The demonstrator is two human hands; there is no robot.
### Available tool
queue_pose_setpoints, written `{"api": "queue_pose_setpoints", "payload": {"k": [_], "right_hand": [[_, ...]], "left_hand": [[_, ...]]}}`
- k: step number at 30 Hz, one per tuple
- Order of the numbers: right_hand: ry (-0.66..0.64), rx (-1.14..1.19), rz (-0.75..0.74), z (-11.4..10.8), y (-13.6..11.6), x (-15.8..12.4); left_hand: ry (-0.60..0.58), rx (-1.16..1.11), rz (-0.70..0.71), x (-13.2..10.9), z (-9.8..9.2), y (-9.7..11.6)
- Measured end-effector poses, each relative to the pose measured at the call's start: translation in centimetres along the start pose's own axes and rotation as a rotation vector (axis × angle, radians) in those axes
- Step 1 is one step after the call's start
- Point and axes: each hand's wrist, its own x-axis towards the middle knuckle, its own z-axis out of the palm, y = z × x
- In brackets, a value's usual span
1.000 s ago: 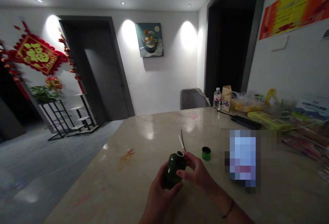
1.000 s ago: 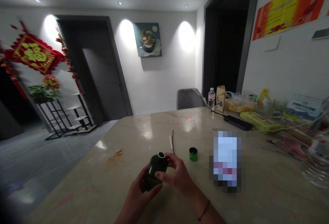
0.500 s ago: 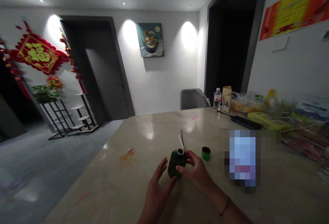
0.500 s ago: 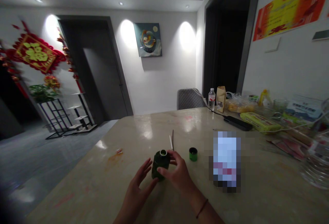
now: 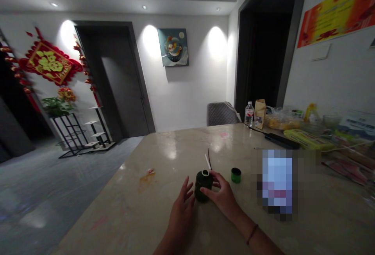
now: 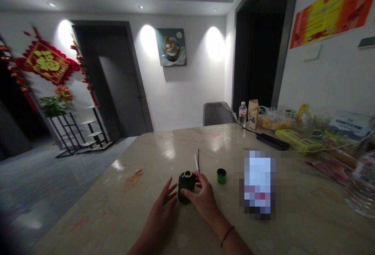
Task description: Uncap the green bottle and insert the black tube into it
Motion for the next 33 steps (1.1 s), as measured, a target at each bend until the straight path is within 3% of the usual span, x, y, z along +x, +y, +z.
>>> {"api": "queue_pose_setpoints", "payload": {"k": [14,33], "right_hand": [[-0.1,0.041,0.01,0.6,0.0,-0.1],[-0.131,0.18,0.018,1.9,0.9,0.7]], "left_hand": [[-0.007,0.09,0.024,0.2,-0.2,1.6],[0.074,0.135,-0.002,1.2,-0.6,1.2]]}}
